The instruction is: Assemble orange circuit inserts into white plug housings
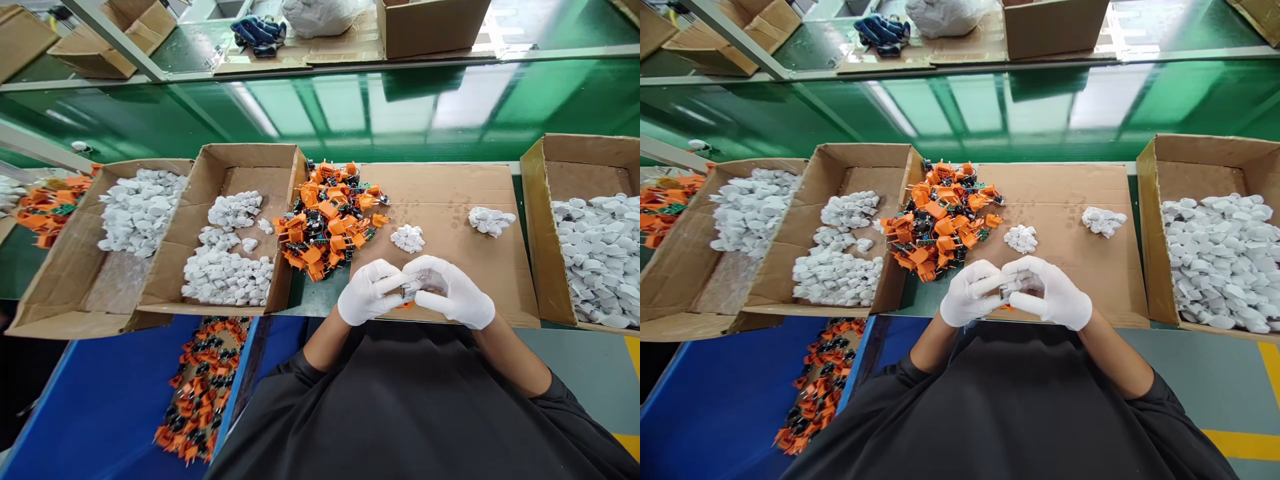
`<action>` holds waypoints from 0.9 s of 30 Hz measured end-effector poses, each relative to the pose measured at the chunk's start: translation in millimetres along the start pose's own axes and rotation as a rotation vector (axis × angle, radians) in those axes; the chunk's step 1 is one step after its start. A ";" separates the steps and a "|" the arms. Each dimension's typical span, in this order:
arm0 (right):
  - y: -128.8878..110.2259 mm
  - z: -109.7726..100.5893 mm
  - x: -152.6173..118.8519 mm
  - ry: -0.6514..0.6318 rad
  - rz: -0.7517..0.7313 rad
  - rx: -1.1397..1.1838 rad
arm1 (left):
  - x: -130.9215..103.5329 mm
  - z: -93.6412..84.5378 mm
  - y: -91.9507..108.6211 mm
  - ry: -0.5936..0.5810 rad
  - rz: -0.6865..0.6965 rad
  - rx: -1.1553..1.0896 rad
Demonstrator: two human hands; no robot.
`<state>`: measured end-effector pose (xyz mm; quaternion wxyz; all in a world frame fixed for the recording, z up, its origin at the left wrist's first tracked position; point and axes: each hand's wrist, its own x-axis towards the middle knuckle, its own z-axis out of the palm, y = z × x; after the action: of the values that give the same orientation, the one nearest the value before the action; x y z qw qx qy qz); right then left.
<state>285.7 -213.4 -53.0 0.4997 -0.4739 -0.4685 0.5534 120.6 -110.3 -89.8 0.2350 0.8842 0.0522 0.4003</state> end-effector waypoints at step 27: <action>-11.3 -2.4 1.5 -0.149 0.125 0.195 | -1.8 6.8 10.5 0.054 -0.155 -0.317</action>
<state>289.2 -211.2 -42.2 0.4715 -0.4089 -0.4178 0.6602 123.3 -122.6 -90.1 0.4003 0.8183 0.0627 0.4077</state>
